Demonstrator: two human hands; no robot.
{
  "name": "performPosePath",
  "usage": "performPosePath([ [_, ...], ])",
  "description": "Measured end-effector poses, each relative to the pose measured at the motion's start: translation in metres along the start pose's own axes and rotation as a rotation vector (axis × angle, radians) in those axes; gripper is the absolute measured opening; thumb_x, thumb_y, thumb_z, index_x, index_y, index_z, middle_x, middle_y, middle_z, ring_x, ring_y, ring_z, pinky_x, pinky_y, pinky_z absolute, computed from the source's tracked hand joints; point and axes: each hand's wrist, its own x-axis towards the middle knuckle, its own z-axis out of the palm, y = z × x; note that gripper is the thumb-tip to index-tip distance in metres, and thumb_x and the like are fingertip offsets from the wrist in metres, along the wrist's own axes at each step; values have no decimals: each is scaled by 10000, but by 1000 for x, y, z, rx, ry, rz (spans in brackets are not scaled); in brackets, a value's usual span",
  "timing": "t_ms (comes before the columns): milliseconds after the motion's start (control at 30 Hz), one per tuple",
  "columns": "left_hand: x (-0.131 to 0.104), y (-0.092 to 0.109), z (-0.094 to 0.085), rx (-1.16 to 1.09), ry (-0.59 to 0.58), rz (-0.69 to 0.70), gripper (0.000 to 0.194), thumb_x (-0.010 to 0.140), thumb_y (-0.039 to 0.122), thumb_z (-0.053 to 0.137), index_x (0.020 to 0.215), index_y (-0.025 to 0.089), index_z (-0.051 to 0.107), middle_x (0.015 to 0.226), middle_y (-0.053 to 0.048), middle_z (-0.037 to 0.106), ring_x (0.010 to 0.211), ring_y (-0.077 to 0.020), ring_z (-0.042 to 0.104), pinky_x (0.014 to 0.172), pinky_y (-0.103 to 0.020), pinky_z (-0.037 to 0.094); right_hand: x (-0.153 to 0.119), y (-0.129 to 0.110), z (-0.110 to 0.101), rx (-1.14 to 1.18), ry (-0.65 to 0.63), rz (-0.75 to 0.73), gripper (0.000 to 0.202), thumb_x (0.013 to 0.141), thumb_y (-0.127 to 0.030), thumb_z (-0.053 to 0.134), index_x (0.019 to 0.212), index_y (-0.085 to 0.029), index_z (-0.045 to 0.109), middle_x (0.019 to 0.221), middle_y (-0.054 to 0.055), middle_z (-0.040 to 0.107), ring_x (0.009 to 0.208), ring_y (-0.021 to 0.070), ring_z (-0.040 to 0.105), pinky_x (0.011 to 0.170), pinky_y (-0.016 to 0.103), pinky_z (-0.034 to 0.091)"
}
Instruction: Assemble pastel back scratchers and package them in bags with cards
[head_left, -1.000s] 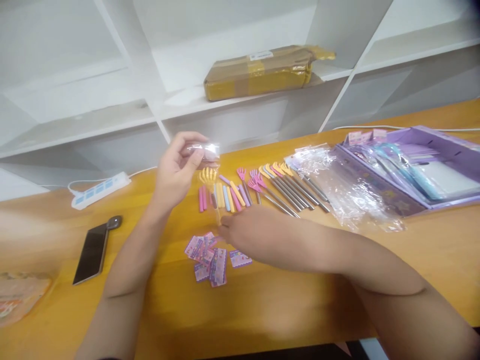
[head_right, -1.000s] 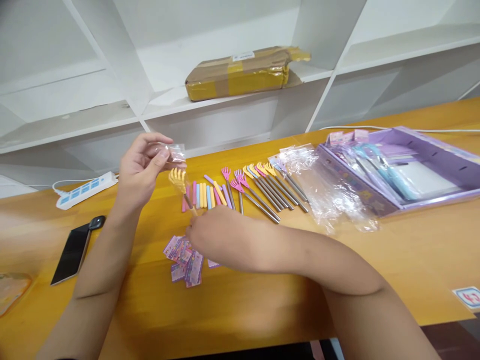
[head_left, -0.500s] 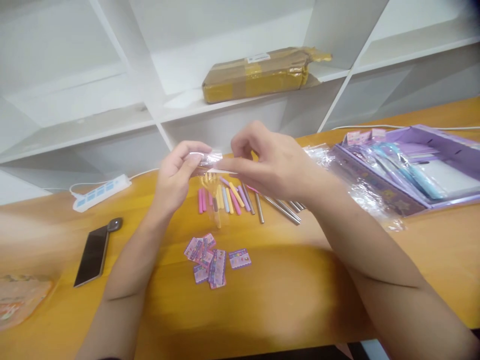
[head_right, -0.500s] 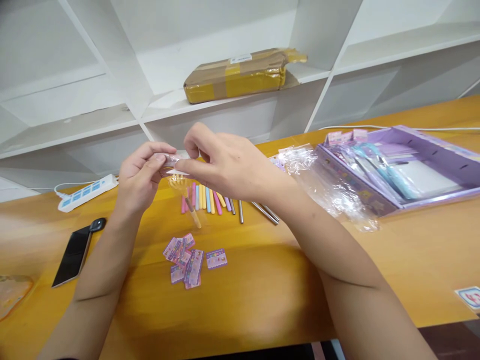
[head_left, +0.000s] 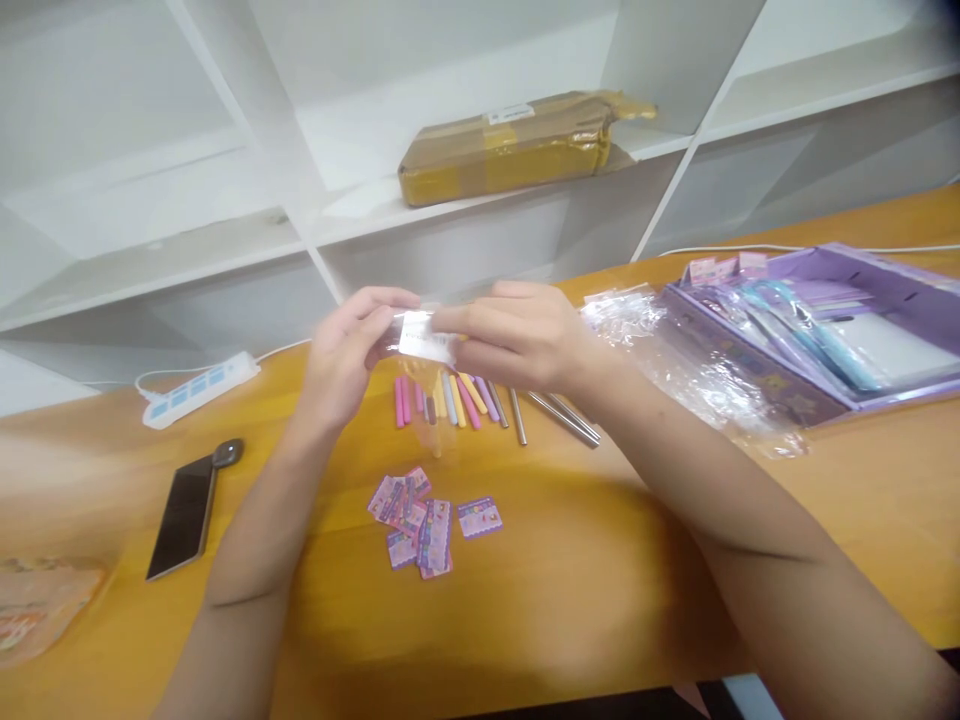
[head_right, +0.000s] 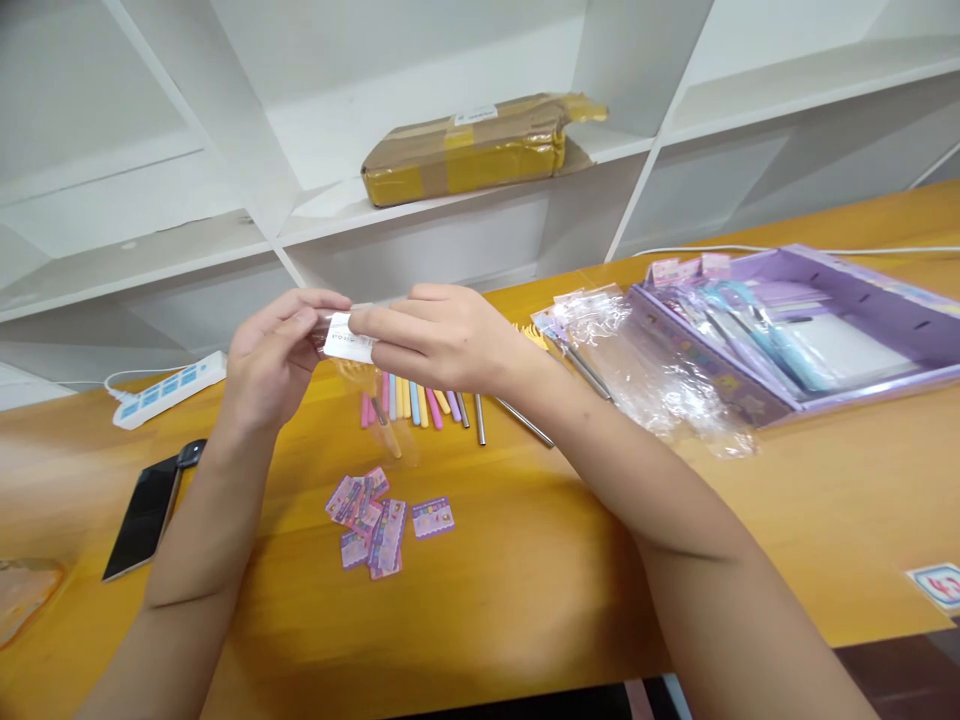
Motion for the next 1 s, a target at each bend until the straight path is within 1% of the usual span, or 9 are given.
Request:
performPosePath([
  [67,-1,0,1,-23,-16,5,272,1030,467,691,1099,238,821,1039,-72,802,930,-210,758,794,-322,647,-1,-3,2,-5,10,73,332,1140,-249,391,1228,-276,710,1049,-19,783,747,123,572,751,299,464],
  [133,-2,1,3,-39,-23,13,319,1044,514,668,1131,241,810,1065,-79,806,978,-224,770,819,-336,658,-1,-3,4,-27,42,122,332,1121,-226,400,1239,-273,706,1098,-13,797,741,122,578,768,295,482],
  [233,-3,0,4,-35,-34,26,376,1045,577,657,1204,258,777,1116,-84,807,1046,-252,786,891,-386,675,0,0,5,-45,67,118,237,1084,-233,460,1035,-248,692,1312,8,776,830,130,640,768,295,498],
  [333,-3,-1,4,-30,-83,33,427,1030,602,680,1297,273,733,1161,-89,798,1077,-270,799,964,-431,673,3,3,3,20,73,141,215,1061,-265,508,887,-217,625,1474,42,697,1051,174,702,799,303,530],
  [433,-4,-2,3,4,-97,55,464,1028,613,685,1359,287,693,1193,-95,790,1104,-280,802,1000,-448,666,4,2,0,146,111,189,181,1049,-268,539,898,-208,618,1343,73,740,1110,181,717,831,297,554],
  [567,-6,-4,5,53,-126,97,548,1021,627,696,1461,319,588,1176,-90,789,1097,-286,807,965,-454,678,4,0,-1,362,199,268,135,1048,-302,598,982,-202,660,1048,39,769,850,129,695,803,291,581],
  [733,-10,-6,11,81,-88,187,622,963,630,784,1433,382,462,1223,-71,765,1111,-286,806,891,-444,691,6,2,1,574,348,427,234,1017,-447,719,1030,-218,668,992,38,730,753,123,660,726,299,623],
  [867,-12,-7,13,74,-137,264,465,984,566,782,1313,392,502,1310,-47,724,1149,-276,795,910,-467,697,9,3,-1,723,413,472,340,1007,-544,751,1038,-229,627,976,28,704,676,105,625,609,269,605],
  [1000,-14,-1,12,108,-162,281,396,996,553,764,1313,367,619,1382,-66,695,1130,-277,792,933,-469,708,11,-1,-3,792,416,502,396,1002,-594,753,1037,-230,601,936,17,691,629,90,602,538,240,581],
])
